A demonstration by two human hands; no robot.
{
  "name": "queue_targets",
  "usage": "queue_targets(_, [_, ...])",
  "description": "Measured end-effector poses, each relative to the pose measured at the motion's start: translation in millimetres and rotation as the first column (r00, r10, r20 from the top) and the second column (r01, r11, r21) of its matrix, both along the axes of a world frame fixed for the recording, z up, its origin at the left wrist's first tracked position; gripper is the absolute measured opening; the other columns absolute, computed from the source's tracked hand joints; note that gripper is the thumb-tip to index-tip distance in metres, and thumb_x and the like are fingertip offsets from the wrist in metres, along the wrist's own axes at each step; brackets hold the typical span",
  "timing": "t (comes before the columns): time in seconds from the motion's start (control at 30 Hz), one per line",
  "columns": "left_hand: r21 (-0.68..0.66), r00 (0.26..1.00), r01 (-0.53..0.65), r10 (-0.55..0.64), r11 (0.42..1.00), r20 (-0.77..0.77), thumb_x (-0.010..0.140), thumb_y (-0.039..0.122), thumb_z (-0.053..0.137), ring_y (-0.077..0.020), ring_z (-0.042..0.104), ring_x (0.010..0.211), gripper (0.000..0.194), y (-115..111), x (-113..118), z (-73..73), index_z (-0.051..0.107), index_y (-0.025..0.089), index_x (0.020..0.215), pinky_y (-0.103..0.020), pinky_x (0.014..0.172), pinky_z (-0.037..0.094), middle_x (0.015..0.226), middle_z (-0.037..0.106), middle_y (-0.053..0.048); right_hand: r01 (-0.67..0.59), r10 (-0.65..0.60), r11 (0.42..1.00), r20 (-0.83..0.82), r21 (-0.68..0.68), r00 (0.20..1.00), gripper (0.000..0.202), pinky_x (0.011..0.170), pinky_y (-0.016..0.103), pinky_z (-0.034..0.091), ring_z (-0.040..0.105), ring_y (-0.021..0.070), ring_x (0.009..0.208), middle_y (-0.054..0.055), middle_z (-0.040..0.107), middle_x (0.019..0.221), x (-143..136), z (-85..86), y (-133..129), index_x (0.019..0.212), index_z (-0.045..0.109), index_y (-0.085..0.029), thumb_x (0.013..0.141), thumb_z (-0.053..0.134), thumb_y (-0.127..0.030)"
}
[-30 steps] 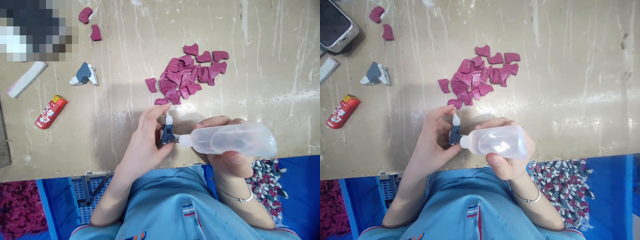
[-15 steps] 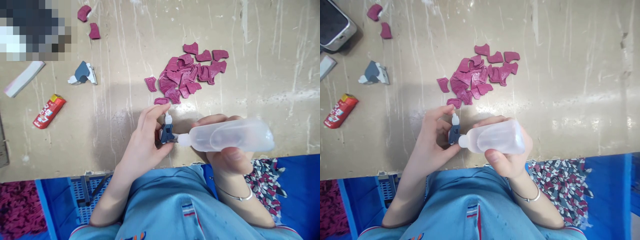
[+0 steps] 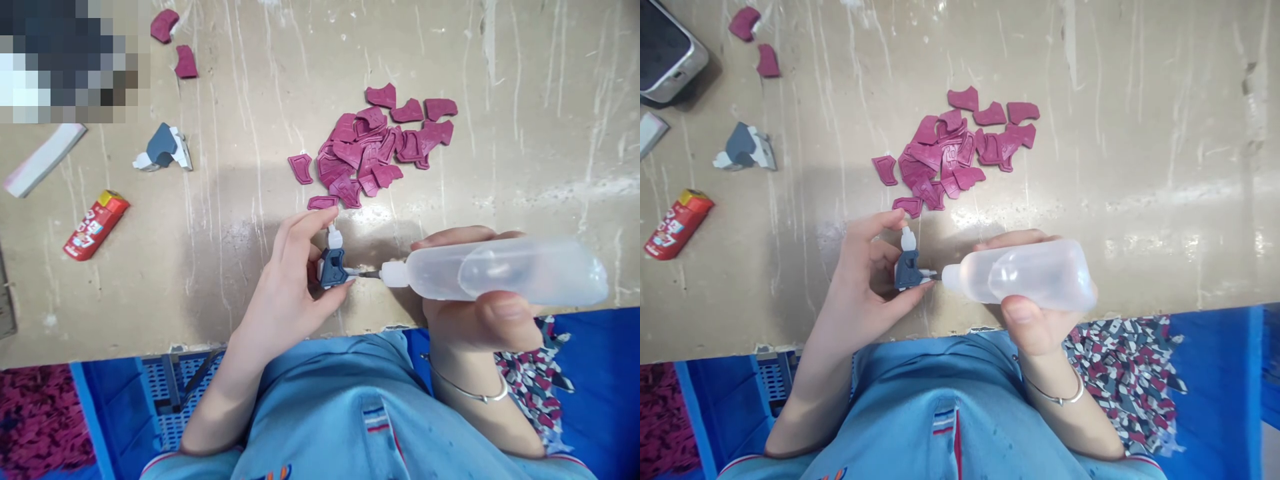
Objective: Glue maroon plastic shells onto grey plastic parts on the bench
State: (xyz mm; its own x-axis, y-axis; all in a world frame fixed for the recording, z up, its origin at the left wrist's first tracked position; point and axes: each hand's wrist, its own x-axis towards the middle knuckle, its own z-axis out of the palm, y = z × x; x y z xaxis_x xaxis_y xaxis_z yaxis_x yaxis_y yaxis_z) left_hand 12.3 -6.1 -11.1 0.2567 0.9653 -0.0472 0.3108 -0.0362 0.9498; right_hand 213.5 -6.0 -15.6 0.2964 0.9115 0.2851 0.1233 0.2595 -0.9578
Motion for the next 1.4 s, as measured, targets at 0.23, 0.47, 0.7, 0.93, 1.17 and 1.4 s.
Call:
queue_targets(0.23, [0.051,0.999,0.006,-0.004,0.999,-0.038,0.087,0.008,0.079,-0.0102,0.065,0.08,0.08,1,0,0.6,0.048,0.037,0.154,-0.029,0.079,0.065,0.154,0.057,-0.007,-0.011,0.014,0.996,-0.031,0.09,0.999,0.025,0.054,0.042,0.061,0.078,0.0272,0.071,0.0,0.075,0.082,-3,-1.6,3,0.097,0.083,-0.031,0.089,0.082,-0.054])
queue_targets(0.47, [0.054,0.999,0.012,-0.011,0.998,-0.031,0.087,0.009,0.08,-0.0111,0.065,0.081,0.08,0,0,0.5,0.048,0.039,0.155,-0.029,0.08,0.065,0.155,0.058,-0.008,0.101,-0.096,0.994,-0.089,0.052,0.991,0.035,0.05,0.04,0.059,0.075,0.0256,0.064,0.002,0.078,0.078,-11,-1.0,9,0.082,0.082,-0.028,0.082,0.087,-0.063])
queue_targets(0.7, [0.06,0.999,0.024,-0.023,0.998,-0.03,0.088,0.008,0.08,-0.0104,0.064,0.081,0.08,-2,-2,0.9,0.049,0.039,0.154,-0.029,0.08,0.065,0.157,0.058,-0.007,0.033,-0.033,0.999,0.019,0.013,0.999,0.031,0.06,0.041,0.064,0.079,0.0263,0.075,0.001,0.081,0.088,-8,-3.2,6,0.099,0.082,-0.037,0.091,0.078,-0.066])
queue_targets(0.93, [0.086,0.998,0.037,-0.033,0.996,-0.051,0.088,0.009,0.08,-0.0109,0.064,0.081,0.078,-1,-3,-0.2,0.05,0.038,0.155,-0.029,0.08,0.065,0.157,0.058,-0.008,0.053,-0.054,0.999,0.039,0.011,0.998,0.031,0.069,0.045,0.066,0.079,0.0283,0.078,0.002,0.08,0.088,-7,-2.2,6,0.094,0.083,-0.035,0.092,0.079,-0.065])
queue_targets(1.17, [0.063,0.999,0.033,-0.031,0.997,-0.044,0.087,0.006,0.079,-0.0087,0.065,0.082,0.078,0,-2,2.6,0.051,0.035,0.153,-0.024,0.08,0.063,0.155,0.057,-0.007,0.066,-0.069,0.998,-0.222,-0.024,0.973,0.032,0.06,0.04,0.062,0.071,0.0244,0.069,0.003,0.075,0.079,1,-6.7,9,0.089,0.083,-0.03,0.083,0.088,-0.061])
queue_targets(1.4, [0.068,0.997,0.038,-0.033,0.997,-0.069,0.091,0.007,0.078,-0.0078,0.065,0.082,0.075,0,-6,2.8,0.049,0.035,0.154,-0.02,0.07,0.06,0.15,0.056,-0.008,-0.617,-0.14,0.787,-0.963,0.031,-0.228,0.013,0.057,0.023,0.06,0.062,0.01,0.063,0.001,0.07,0.089,79,-12.8,22,0.092,0.064,-0.023,0.095,0.076,-0.018])
